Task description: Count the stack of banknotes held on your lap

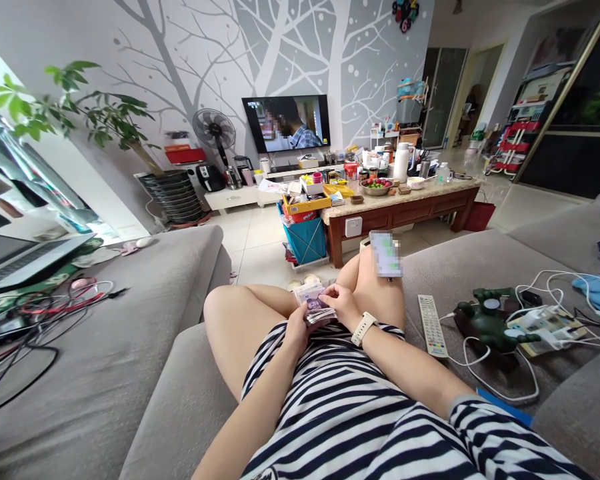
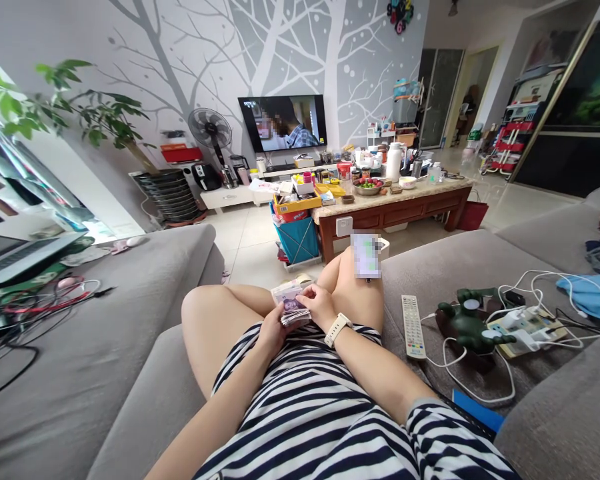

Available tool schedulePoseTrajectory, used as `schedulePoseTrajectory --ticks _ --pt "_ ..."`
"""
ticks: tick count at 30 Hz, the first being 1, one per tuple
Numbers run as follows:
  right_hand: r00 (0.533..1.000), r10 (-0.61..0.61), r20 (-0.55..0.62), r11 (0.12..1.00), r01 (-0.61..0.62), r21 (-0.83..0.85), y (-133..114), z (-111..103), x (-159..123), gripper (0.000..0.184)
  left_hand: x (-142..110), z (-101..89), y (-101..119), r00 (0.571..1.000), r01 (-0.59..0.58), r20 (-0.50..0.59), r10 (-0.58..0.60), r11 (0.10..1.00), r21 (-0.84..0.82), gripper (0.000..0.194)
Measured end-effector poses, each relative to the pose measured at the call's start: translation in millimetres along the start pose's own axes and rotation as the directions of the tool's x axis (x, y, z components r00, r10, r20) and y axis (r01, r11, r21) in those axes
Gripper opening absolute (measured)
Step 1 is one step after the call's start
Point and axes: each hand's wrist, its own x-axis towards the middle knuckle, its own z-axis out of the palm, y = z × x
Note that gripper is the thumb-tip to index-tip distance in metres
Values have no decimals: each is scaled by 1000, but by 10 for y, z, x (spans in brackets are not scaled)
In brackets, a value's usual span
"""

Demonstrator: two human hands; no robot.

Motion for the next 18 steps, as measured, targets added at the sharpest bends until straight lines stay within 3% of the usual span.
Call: schedulePoseTrajectory --ticks 8,14,18 --pt "999 32 38 996 -35 86 -20 -43 -44 29 -4 48 40 998 54 -22 -58 986 -157 33" --pt "977 85 194 955 -135 265 -70 -63 -44 30 38 18 19 998 50 -43 -55 992 -116 35" --pt "973 83 216 945 -146 294 -114 -62 -58 29 45 4 16 996 62 -52 -68 992 -107 35"
